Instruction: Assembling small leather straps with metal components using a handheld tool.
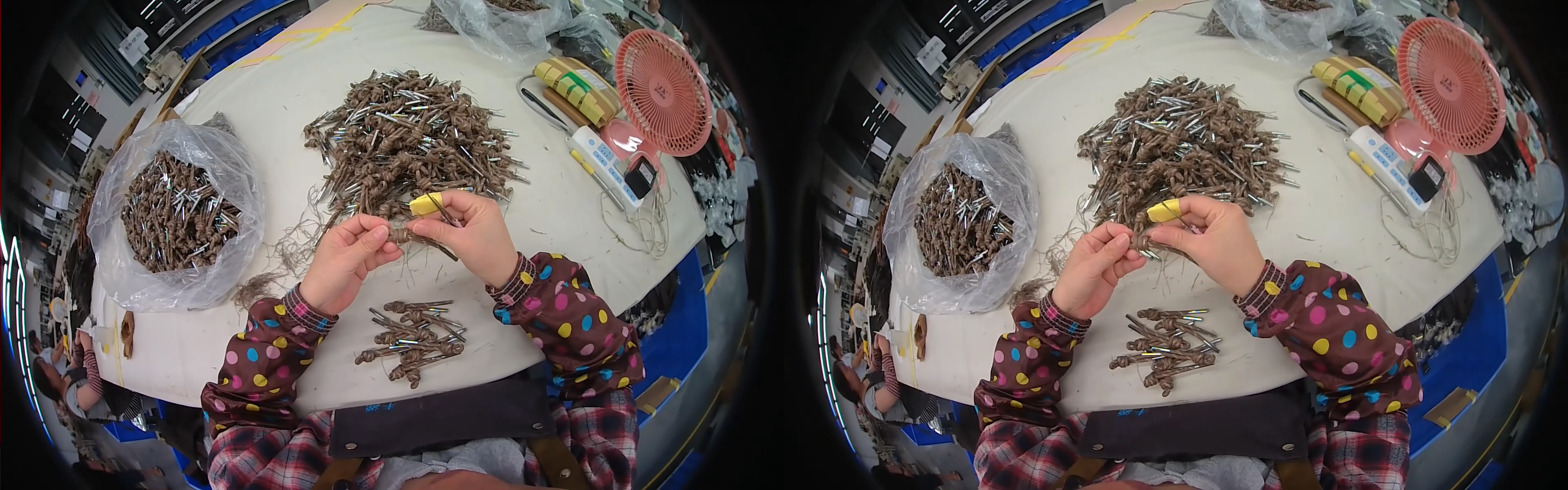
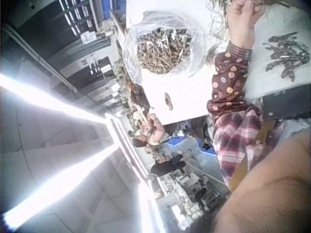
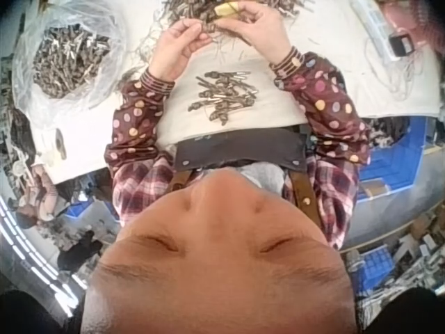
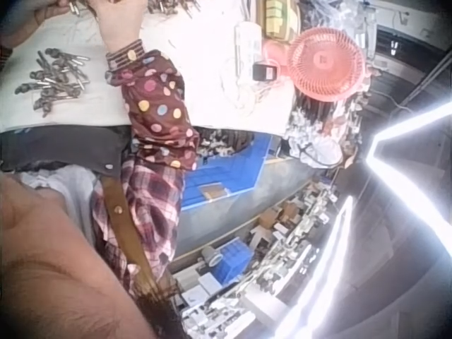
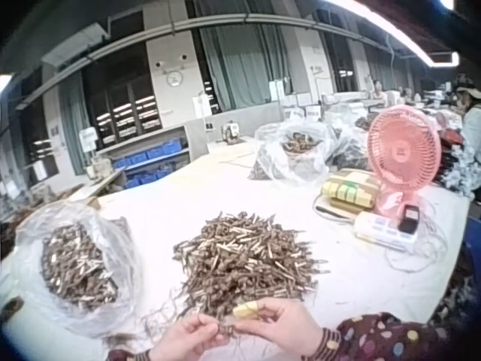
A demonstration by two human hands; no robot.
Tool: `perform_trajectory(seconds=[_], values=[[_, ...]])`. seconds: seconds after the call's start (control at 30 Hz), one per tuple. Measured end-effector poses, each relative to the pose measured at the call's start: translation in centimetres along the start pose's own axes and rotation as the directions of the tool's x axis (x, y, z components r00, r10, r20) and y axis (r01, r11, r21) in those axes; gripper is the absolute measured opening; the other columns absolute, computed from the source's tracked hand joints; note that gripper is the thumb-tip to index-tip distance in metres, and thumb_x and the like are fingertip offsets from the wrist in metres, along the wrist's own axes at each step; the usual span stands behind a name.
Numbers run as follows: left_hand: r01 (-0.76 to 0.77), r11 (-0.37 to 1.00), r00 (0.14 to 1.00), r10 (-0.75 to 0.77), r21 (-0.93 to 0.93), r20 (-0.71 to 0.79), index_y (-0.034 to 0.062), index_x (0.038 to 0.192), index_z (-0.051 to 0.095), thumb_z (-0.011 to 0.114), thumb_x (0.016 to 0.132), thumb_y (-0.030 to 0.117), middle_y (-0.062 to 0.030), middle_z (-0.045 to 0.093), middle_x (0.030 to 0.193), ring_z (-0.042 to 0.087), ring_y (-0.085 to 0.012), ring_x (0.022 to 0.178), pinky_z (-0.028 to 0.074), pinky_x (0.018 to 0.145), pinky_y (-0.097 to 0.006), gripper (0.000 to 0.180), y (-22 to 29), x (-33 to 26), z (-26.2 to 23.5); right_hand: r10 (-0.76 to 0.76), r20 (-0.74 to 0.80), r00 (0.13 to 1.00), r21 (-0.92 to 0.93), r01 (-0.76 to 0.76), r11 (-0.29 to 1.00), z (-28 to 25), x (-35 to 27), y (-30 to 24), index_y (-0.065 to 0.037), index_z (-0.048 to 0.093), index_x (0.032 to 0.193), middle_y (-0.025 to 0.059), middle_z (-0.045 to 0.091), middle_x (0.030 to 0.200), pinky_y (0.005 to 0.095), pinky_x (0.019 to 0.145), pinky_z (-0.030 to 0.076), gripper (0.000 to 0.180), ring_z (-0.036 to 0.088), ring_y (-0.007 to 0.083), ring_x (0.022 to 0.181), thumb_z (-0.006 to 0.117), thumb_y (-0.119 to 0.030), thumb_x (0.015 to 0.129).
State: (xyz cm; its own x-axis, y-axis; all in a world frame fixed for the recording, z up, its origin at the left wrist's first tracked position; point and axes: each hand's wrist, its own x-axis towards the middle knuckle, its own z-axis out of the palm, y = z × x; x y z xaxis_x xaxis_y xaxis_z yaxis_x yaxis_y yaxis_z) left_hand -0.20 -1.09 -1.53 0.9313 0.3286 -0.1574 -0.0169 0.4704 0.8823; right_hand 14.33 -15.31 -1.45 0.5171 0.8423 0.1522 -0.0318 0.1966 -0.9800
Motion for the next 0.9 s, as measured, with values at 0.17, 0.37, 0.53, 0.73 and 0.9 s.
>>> perform_trajectory(seconds=[0.17, 0.37, 0.53, 0.73, 0.9], values=[[-0.028, 0.999, 0.999, 0.03, 0.031, -0.04, 0.0041, 0.097, 0.055, 0.052, 0.093, 0.011, -0.0016, 0.058, 0.088, 0.059, -0.0094, 0.08, 0.053, 0.081, -0.028, 0.009, 0.1, 0.1, 0.1, -0.006, -0.035, 0.999, -0.098, 0.002, 0.995, -0.8, 0.4, 0.3, 0.002, 0.059, 0.102, 0.0036, 0.066, 0.086, 0.0212, 0.068, 0.048, 0.025, 0.06, 0.0074, 0.078, 0.068, -0.005, 0.08], [-0.226, 0.927, 0.957, 0.269, 0.298, -0.112, 0.0018, 0.099, 0.056, 0.059, 0.089, 0.011, -0.003, 0.06, 0.091, 0.061, -0.0134, 0.082, 0.05, 0.079, -0.026, 0.014, 1.0, 0.2, -0.5, -0.176, -0.075, 0.982, -0.859, 0.026, 0.512, -3.6, 1.3, -0.2, -0.003, 0.055, 0.11, 0.0027, 0.067, 0.089, 0.023, 0.058, 0.045, 0.04, 0.059, 0.0115, 0.065, 0.072, -0.012, 0.074], [-0.151, 0.939, 0.979, 0.186, 0.31, -0.088, 0.003, 0.096, 0.055, 0.057, 0.09, 0.011, -0.0025, 0.059, 0.09, 0.061, -0.0121, 0.08, 0.051, 0.079, -0.028, 0.01, 0.6, 0.1, 0.2, -0.032, 0.06, 0.998, -0.36, 0.051, 0.932, -1.2, 0.6, -1.5, -0.004, 0.052, 0.114, 0.004, 0.067, 0.092, 0.0241, 0.069, 0.049, 0.04, 0.062, 0.0118, 0.079, 0.07, -0.012, 0.079], [-0.101, 0.934, 0.992, 0.119, 0.342, -0.034, 0.0019, 0.101, 0.057, 0.055, 0.092, 0.011, -0.0038, 0.059, 0.093, 0.059, -0.0122, 0.086, 0.049, 0.081, -0.027, 0.013, 0.9, 0.1, 0.1, 0.069, 0.181, 0.981, -0.193, -0.033, 0.981, -0.7, 0.3, 0.3, -0.001, 0.049, 0.117, 0.0038, 0.066, 0.088, 0.0215, 0.062, 0.044, 0.044, 0.055, 0.0073, 0.07, 0.069, -0.014, 0.08], [-0.407, 0.213, 0.764, 0.613, 0.888, 0.203, 0.0073, 0.099, 0.063, 0.058, 0.085, 0.007, -0.0087, 0.06, 0.098, 0.057, -0.0242, 0.091, 0.044, 0.083, -0.035, 0.015, 3.3, -0.2, 0.6, 0.076, 0.116, 0.99, -0.32, -0.035, 0.947, -1.1, 0.5, 0.5, 0.0, 0.05, 0.113, 0.0051, 0.066, 0.083, 0.022, 0.058, 0.042, 0.042, 0.052, 0.0066, 0.064, 0.069, -0.015, 0.08]])
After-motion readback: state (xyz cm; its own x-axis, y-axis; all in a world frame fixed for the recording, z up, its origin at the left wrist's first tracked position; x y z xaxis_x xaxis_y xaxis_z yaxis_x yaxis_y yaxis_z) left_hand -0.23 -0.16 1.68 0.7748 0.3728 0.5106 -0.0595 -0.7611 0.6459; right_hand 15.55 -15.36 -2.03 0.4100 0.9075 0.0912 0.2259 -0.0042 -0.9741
